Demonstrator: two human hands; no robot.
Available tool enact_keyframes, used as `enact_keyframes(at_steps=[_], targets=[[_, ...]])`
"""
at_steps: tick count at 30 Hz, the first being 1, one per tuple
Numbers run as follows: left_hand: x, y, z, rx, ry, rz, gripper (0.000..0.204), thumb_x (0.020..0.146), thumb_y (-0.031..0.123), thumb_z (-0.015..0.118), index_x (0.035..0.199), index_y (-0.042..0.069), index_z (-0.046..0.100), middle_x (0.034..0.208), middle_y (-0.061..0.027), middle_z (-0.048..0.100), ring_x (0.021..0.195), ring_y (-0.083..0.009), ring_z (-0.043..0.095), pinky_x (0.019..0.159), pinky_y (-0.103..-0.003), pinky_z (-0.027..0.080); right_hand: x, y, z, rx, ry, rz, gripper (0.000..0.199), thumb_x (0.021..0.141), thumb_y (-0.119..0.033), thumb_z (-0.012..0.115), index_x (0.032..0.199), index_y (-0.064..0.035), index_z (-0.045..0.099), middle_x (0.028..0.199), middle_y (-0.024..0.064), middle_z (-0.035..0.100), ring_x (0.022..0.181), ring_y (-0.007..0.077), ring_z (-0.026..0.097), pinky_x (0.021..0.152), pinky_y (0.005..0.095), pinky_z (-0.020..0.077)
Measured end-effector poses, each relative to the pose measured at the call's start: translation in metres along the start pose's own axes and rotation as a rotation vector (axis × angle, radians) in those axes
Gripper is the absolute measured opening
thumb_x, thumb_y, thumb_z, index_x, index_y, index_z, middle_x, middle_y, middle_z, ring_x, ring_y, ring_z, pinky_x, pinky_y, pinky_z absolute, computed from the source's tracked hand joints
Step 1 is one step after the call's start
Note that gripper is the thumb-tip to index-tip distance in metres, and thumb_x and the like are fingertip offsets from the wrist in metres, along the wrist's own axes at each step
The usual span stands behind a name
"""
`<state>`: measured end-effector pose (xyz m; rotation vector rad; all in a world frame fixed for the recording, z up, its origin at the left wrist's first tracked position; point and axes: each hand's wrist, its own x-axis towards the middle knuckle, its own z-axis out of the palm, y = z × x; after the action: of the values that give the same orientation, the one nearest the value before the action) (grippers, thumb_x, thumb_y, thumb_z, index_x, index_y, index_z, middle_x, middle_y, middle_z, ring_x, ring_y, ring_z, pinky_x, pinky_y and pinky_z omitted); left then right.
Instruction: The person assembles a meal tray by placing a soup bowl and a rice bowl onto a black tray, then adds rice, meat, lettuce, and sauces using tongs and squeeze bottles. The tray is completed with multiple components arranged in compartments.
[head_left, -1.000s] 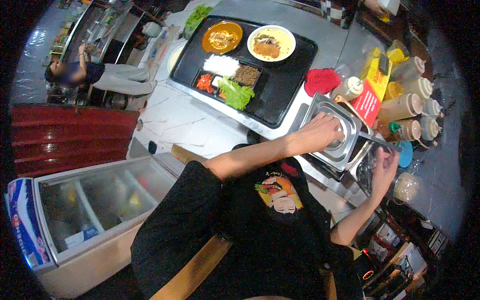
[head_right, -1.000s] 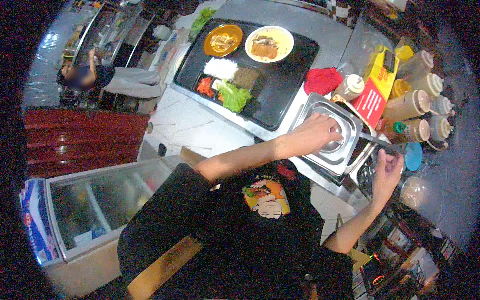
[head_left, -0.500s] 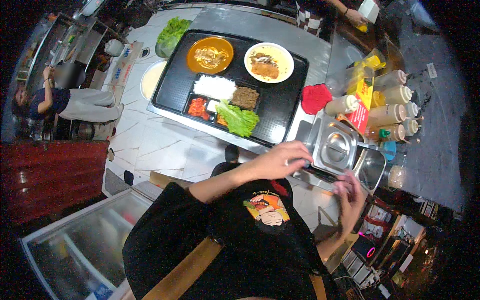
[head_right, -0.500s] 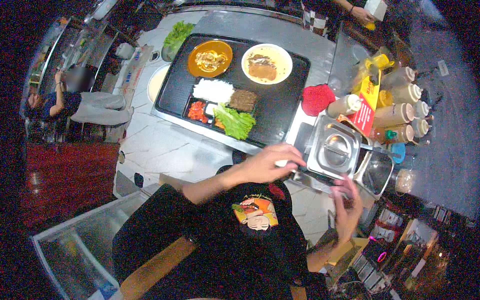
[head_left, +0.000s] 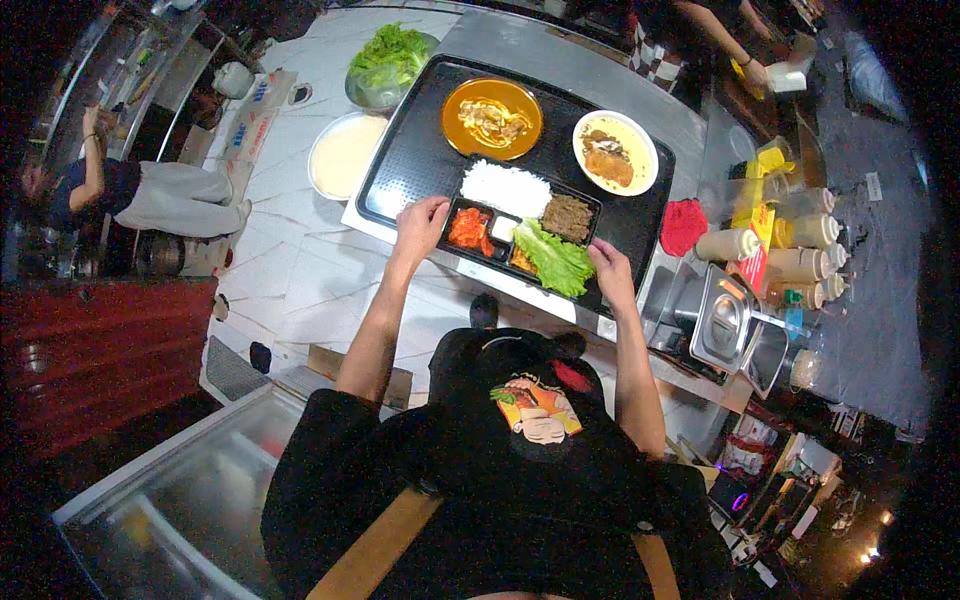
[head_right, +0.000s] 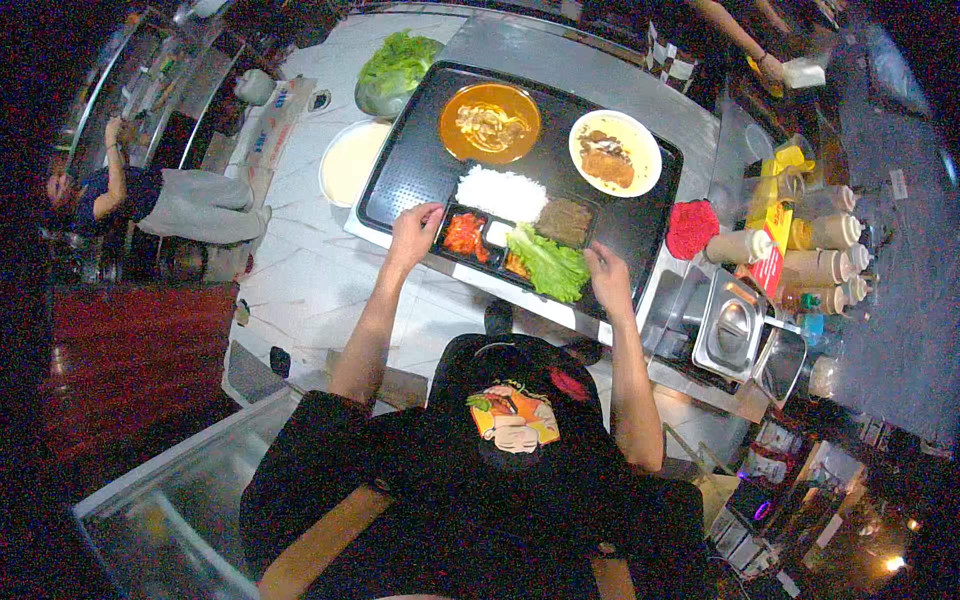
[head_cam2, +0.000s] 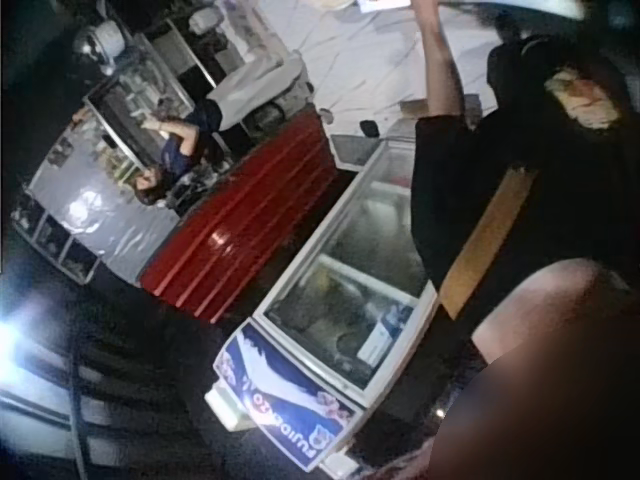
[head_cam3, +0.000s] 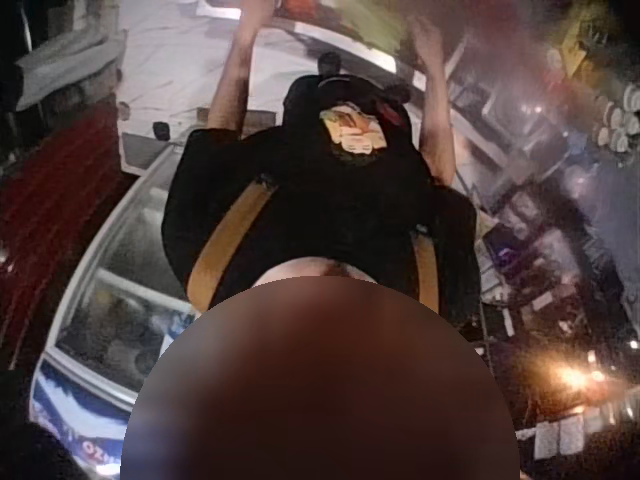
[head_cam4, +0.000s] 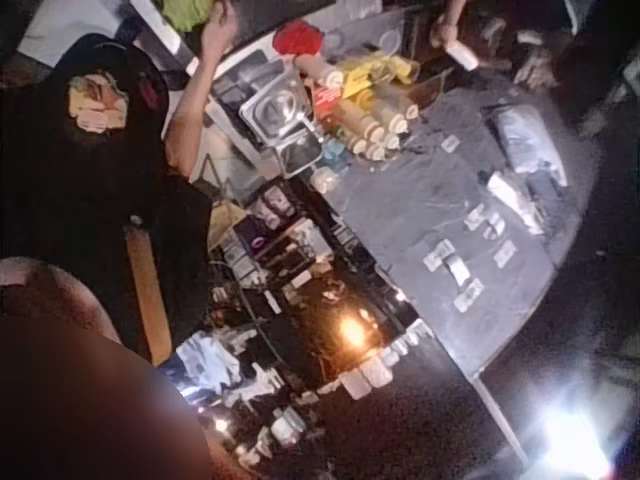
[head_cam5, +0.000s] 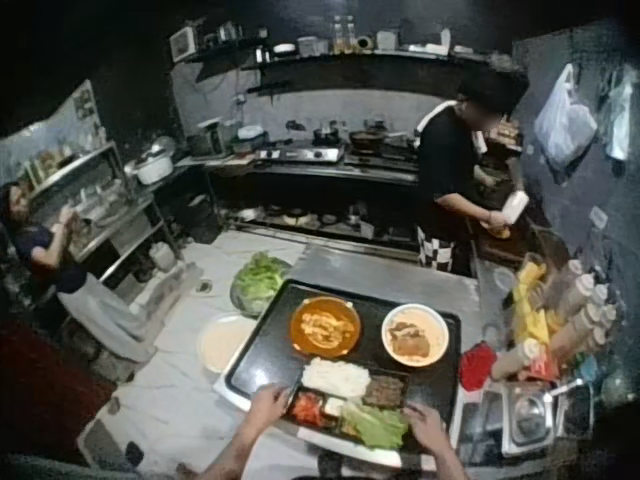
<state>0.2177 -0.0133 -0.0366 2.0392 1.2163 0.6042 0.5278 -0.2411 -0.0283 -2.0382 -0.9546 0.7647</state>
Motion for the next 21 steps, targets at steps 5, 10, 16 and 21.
enact_keyframes(at_steps=[5,10,16,21], targets=[[0.003,-0.008,0.0,0.048,0.117,0.08,0.022,0.092,0.018,0.062,0.102,0.001,0.072,0.092,-0.0175,0.072,0.081,-0.031,0.07,0.077,-0.041,0.054,-0.003,-0.006,0.008,0.068,-0.029,0.076,0.048,0.096,-0.031,0.061,0.123,0.0078,0.063,0.119,0.0216,0.068,0.103,0.0253,0.067,0.09,0.0348,0.0505],[0.015,-0.028,-0.021,0.1,0.113,0.048,0.022,0.092,0.018,0.061,0.103,0.002,0.072,0.089,-0.0181,0.072,0.08,-0.0292,0.07,0.075,-0.04,0.054,0.002,-0.028,0.031,0.143,-0.088,0.113,0.046,0.096,-0.03,0.061,0.123,0.0073,0.063,0.111,0.0197,0.07,0.08,0.0199,0.068,0.072,0.034,0.0533],[0.031,-0.052,-0.05,0.148,0.109,-0.033,0.027,0.092,0.018,0.06,0.107,-0.001,0.071,0.089,-0.0201,0.072,0.082,-0.0278,0.071,0.075,-0.036,0.054,0.021,-0.038,0.07,0.216,-0.116,0.051,0.045,0.097,-0.033,0.059,0.12,0.006,0.064,0.116,0.0223,0.069,0.109,0.0292,0.066,0.095,0.0368,0.0494],[0.044,-0.046,-0.06,0.068,0.13,-0.059,0.029,0.094,0.02,0.059,0.108,-0.003,0.07,0.099,-0.0218,0.071,0.092,-0.0301,0.07,0.084,-0.038,0.053,0.025,-0.045,0.087,0.329,-0.132,-0.071,0.037,0.099,-0.031,0.057,0.117,-0.0006,0.067,0.11,0.0165,0.07,0.099,0.0254,0.067,0.085,0.0382,0.0527]])
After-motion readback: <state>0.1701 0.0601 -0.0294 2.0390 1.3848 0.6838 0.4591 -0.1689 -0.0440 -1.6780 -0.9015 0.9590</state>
